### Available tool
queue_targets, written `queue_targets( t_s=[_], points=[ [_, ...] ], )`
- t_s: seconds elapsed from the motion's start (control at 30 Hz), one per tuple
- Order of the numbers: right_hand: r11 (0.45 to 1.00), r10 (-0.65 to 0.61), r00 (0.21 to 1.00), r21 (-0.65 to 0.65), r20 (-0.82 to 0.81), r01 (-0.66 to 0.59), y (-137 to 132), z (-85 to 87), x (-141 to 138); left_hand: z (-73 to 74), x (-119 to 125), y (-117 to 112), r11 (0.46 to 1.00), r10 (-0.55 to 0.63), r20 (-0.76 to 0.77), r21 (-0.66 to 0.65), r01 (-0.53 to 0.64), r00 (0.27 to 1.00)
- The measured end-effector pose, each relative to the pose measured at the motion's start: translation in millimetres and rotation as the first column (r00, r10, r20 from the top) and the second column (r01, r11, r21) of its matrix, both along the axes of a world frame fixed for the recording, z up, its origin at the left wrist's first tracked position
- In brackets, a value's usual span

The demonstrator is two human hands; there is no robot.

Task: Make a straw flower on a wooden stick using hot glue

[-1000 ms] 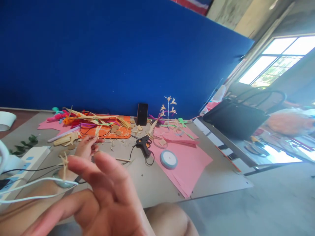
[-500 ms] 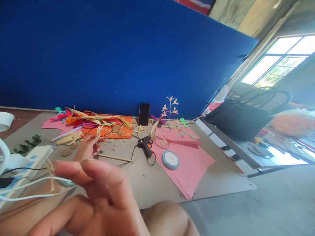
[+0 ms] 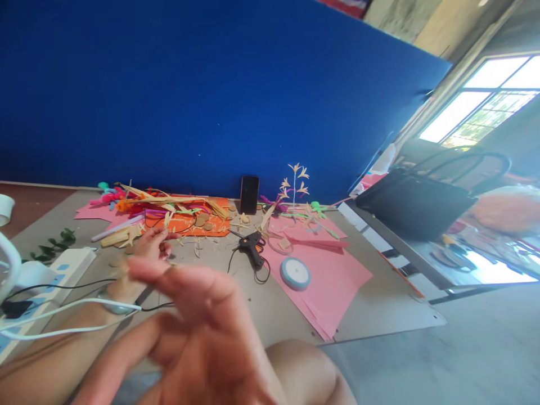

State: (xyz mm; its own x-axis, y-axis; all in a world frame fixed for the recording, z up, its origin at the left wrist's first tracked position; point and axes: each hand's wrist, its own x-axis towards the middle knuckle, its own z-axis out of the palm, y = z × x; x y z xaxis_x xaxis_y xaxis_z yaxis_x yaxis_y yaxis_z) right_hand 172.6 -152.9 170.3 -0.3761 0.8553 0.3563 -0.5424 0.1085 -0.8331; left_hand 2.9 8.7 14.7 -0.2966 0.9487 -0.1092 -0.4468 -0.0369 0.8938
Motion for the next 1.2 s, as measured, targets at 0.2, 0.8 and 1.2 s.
queue_targets(
  t_s=[0.2,0.8,1.2],
  points=[
    [0.886,-0.437,0.791,0.355,0.428,0.298,131,-54.4,-3,-4.3,-7,8,0.997,0.072,-0.016,0.004,-0.072,0.997],
    [0.701,-0.625,-0.099,0.501,0.774,-0.508,239,-137.7,3,4.4,-4,6,0.996,0.082,-0.042,0.039,-0.081,0.996],
    [0.546,-0.662,0.028,0.507,0.749,-0.667,230,-143.1,-56,-1.3,-8,10,0.991,0.113,-0.026,0.076,-0.110,0.993]
  ],
)
